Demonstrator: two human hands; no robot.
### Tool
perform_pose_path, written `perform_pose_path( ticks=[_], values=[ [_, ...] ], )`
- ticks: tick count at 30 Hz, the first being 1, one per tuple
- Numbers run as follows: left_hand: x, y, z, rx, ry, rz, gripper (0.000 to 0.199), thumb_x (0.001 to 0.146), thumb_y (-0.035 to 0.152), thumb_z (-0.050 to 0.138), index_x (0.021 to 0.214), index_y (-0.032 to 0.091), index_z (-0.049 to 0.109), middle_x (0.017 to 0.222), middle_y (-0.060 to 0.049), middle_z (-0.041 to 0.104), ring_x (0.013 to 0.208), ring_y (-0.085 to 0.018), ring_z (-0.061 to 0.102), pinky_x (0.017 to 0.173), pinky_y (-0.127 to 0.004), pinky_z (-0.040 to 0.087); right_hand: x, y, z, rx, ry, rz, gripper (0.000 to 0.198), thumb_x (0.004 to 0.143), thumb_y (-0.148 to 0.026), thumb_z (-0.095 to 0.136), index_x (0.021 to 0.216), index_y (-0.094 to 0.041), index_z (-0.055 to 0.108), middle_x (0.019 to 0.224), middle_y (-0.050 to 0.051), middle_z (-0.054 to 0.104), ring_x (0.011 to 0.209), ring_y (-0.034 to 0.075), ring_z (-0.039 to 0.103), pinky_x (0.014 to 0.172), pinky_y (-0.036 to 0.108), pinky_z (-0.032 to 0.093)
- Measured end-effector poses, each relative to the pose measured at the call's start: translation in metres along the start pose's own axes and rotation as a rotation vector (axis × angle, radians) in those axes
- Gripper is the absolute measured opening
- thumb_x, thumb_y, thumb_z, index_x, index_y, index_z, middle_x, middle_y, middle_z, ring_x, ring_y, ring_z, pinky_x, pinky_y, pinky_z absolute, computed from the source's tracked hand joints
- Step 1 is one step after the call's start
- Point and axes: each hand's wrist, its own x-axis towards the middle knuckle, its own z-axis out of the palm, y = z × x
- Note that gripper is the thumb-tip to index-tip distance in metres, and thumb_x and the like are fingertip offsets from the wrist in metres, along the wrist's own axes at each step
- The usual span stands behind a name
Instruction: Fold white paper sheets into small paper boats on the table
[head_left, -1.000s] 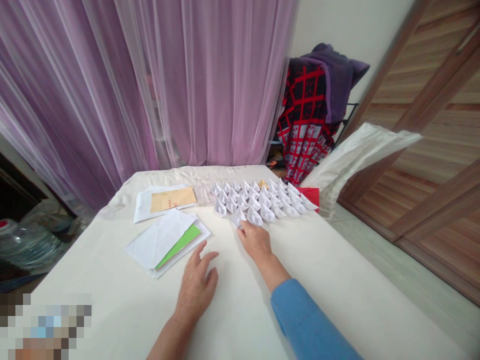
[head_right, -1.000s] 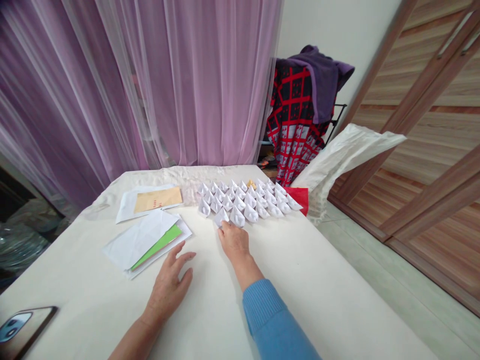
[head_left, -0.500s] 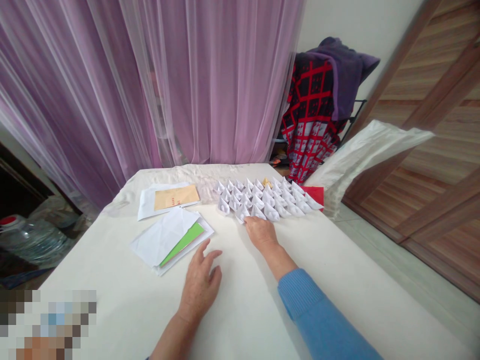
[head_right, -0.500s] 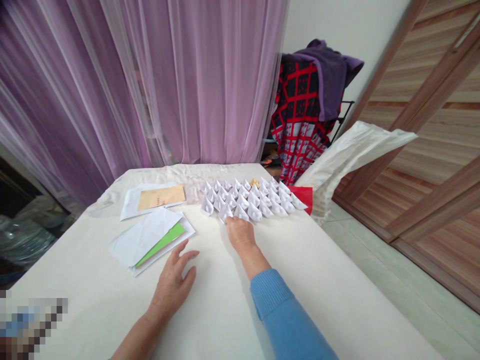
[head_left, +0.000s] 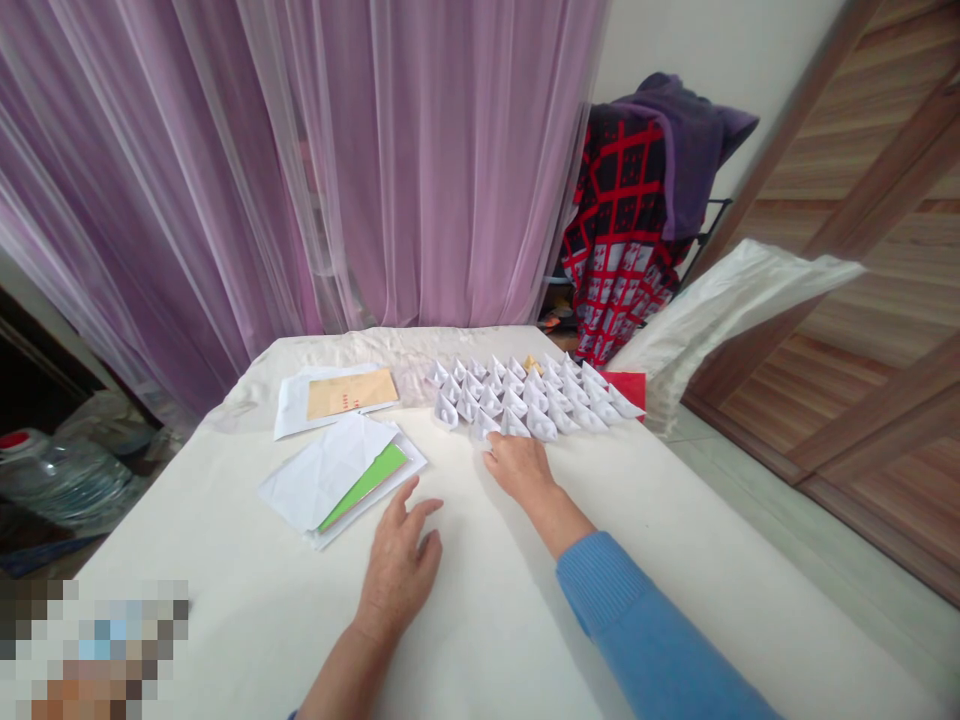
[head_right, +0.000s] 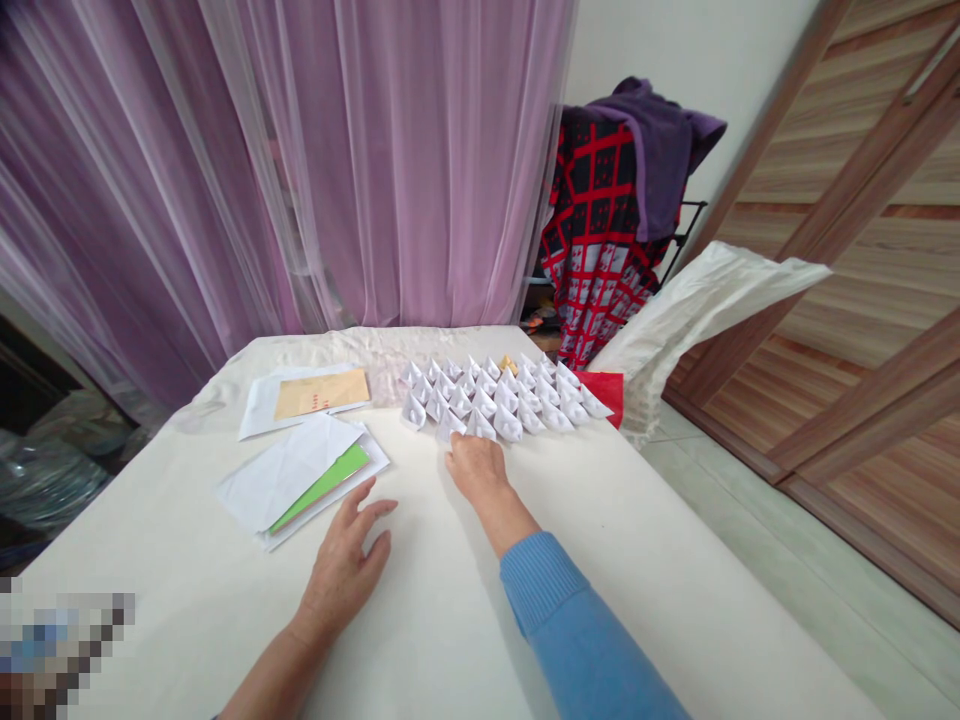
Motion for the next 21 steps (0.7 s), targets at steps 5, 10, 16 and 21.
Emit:
perform_pose_path(
  ticks=[5, 10, 16, 21],
  values=[
    [0.0, -0.001, 0.001, 0.005, 0.01, 0.01, 0.034, 0.08, 0.012, 0.05, 0.109, 0.023, 0.063, 0.14, -0.012, 0.047, 0.124, -0.027, 0.052, 0.099, -0.047, 0.048, 0.006, -0.002, 0.007, 0.011, 0.041, 0.075, 0.034, 0.097, -0.022, 0.036, 0.098, -0.015, 0.07, 0.095, 0.015, 0.074, 0.089, 0.023, 0.071, 0.073, 0.028, 0.049],
    [0.0, -0.001, 0.001, -0.005, 0.009, 0.006, 0.034, 0.08, 0.013, 0.05, 0.109, 0.023, 0.063, 0.141, -0.012, 0.047, 0.125, -0.028, 0.052, 0.099, -0.048, 0.048, 0.004, -0.007, 0.007, 0.034, 0.073, 0.139, 0.034, 0.097, -0.026, 0.038, 0.098, -0.017, 0.071, 0.09, 0.015, 0.074, 0.085, 0.022, 0.071, 0.07, 0.026, 0.049],
    [0.0, -0.001, 0.001, 0.004, 0.012, 0.017, 0.034, 0.081, 0.013, 0.049, 0.109, 0.023, 0.063, 0.14, -0.013, 0.047, 0.124, -0.028, 0.053, 0.099, -0.048, 0.048, 0.005, -0.01, 0.005, 0.05, 0.078, 0.162, 0.033, 0.096, -0.026, 0.039, 0.095, -0.018, 0.071, 0.089, 0.013, 0.074, 0.086, 0.022, 0.071, 0.072, 0.027, 0.049],
    [0.001, 0.0, 0.0, -0.002, 0.011, 0.018, 0.034, 0.081, 0.013, 0.049, 0.109, 0.023, 0.063, 0.14, -0.012, 0.047, 0.125, -0.028, 0.052, 0.099, -0.048, 0.048, -0.001, -0.012, -0.002, 0.056, 0.074, 0.167, 0.026, 0.094, -0.03, 0.047, 0.107, -0.019, 0.066, 0.089, 0.011, 0.074, 0.086, 0.022, 0.07, 0.07, 0.026, 0.047]
  ],
)
